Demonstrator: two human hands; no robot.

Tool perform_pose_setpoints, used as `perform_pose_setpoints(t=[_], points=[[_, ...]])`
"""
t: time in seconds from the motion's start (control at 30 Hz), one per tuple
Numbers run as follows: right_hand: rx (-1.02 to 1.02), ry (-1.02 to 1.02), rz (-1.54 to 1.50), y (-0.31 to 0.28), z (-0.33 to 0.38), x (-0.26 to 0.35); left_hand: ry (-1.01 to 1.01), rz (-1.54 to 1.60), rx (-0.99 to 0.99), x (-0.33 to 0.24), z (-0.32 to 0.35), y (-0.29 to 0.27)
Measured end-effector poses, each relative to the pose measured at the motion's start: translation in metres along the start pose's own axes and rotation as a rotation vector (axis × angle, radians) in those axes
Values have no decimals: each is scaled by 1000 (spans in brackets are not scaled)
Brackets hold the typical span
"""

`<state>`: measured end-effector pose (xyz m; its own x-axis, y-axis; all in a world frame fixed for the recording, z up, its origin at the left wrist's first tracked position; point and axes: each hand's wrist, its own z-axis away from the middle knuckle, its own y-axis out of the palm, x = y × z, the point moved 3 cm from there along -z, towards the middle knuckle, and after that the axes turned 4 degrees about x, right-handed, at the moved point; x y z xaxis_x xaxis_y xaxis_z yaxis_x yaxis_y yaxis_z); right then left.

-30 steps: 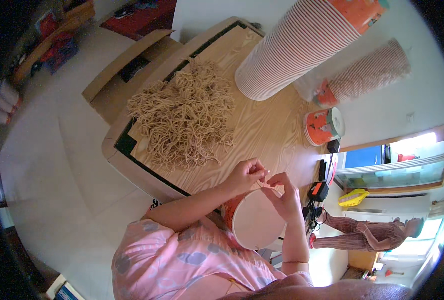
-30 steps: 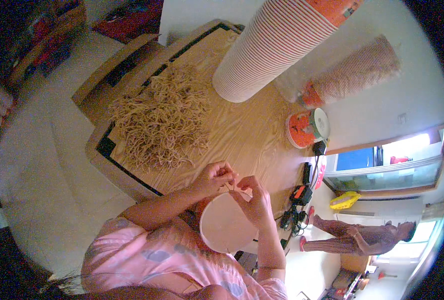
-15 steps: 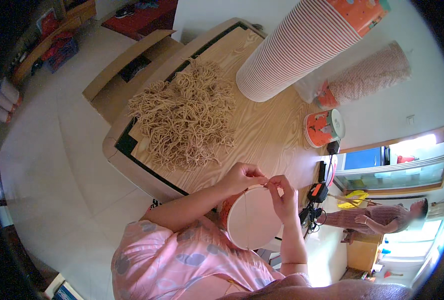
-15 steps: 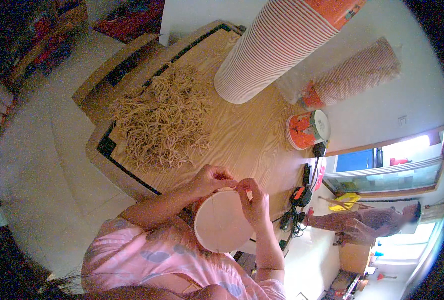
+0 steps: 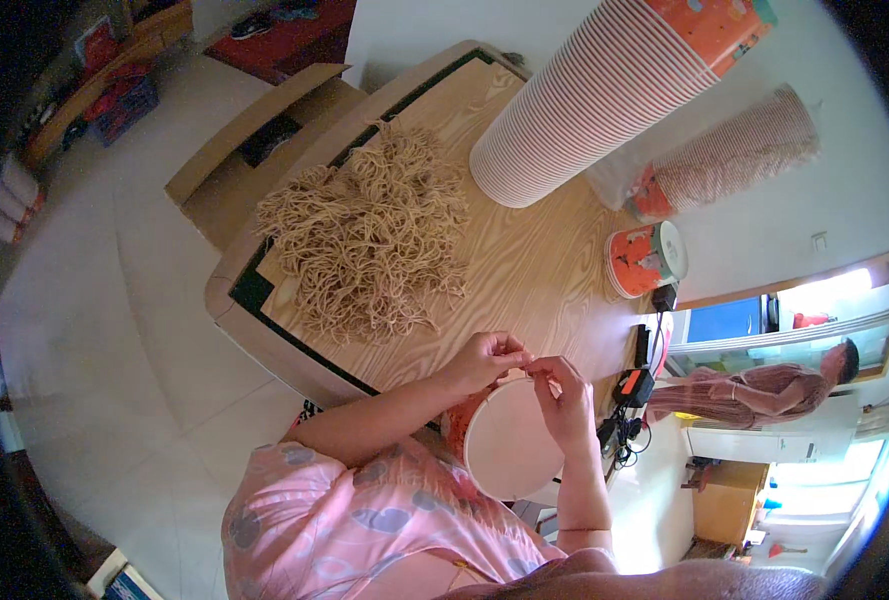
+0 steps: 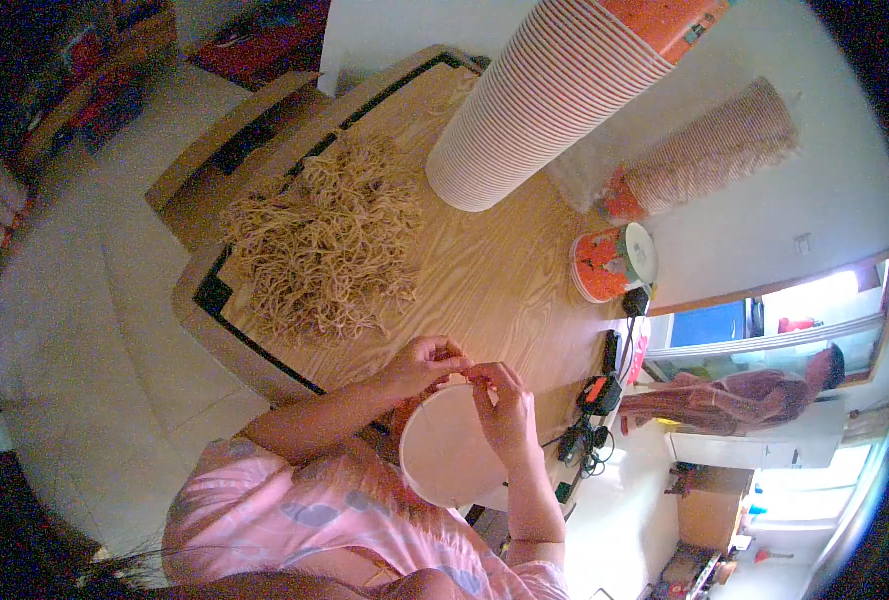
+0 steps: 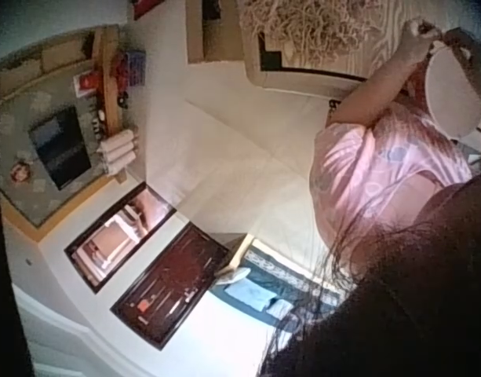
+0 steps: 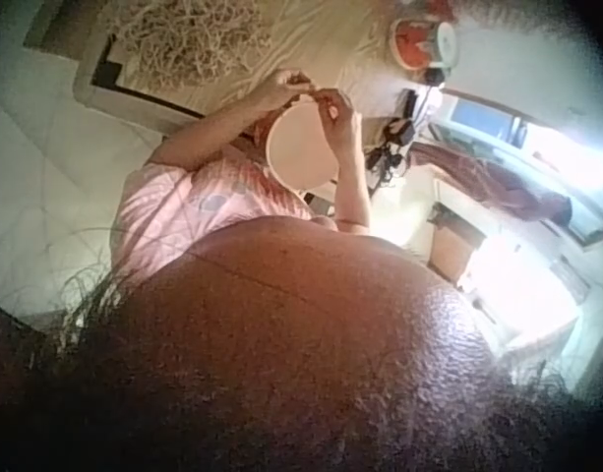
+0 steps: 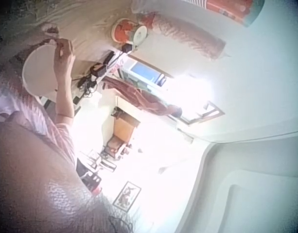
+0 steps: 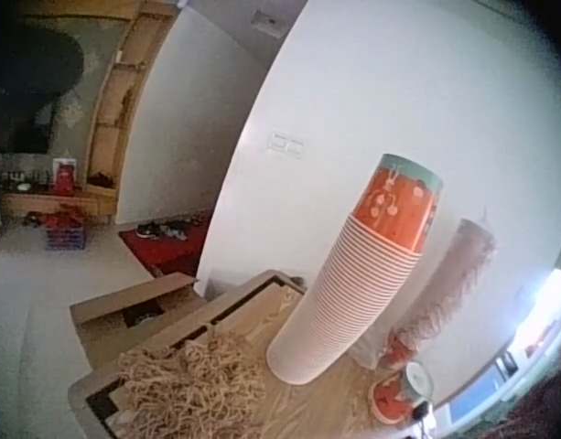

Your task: Attaching pre-cut string handles to paper buckets by threading them through pre-punched holes.

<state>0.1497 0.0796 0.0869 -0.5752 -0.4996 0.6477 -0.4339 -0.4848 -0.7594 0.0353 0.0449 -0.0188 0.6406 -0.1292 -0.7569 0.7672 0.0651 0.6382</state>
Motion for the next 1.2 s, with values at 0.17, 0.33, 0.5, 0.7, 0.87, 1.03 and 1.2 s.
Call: perform_pose_setpoints(t=[0.17,0.33,0.5,0.7,0.87,1.03,1.2], points=[[7,20,27,-4,-1,3,16,-4,-20,-7,2,2],[48,65,46,-6,-7,-1,41,-97,-46,-8,0,2],[75,97,59,-7,-12,-11,84,-149,-100,-14,-2,4],[-35,31,92,-12,-13,-1,47,-157,-88,-13,-7,-1],[-14,21,57,-12,-10,1,42,-182,-87,-10,-11,-4],[-1,-80,109,-12,-7,2,19,-117,-93,-17,-11,-3],[44,-49,116,-7,-5,-2,8,-133,-104,-15,-16,-5]])
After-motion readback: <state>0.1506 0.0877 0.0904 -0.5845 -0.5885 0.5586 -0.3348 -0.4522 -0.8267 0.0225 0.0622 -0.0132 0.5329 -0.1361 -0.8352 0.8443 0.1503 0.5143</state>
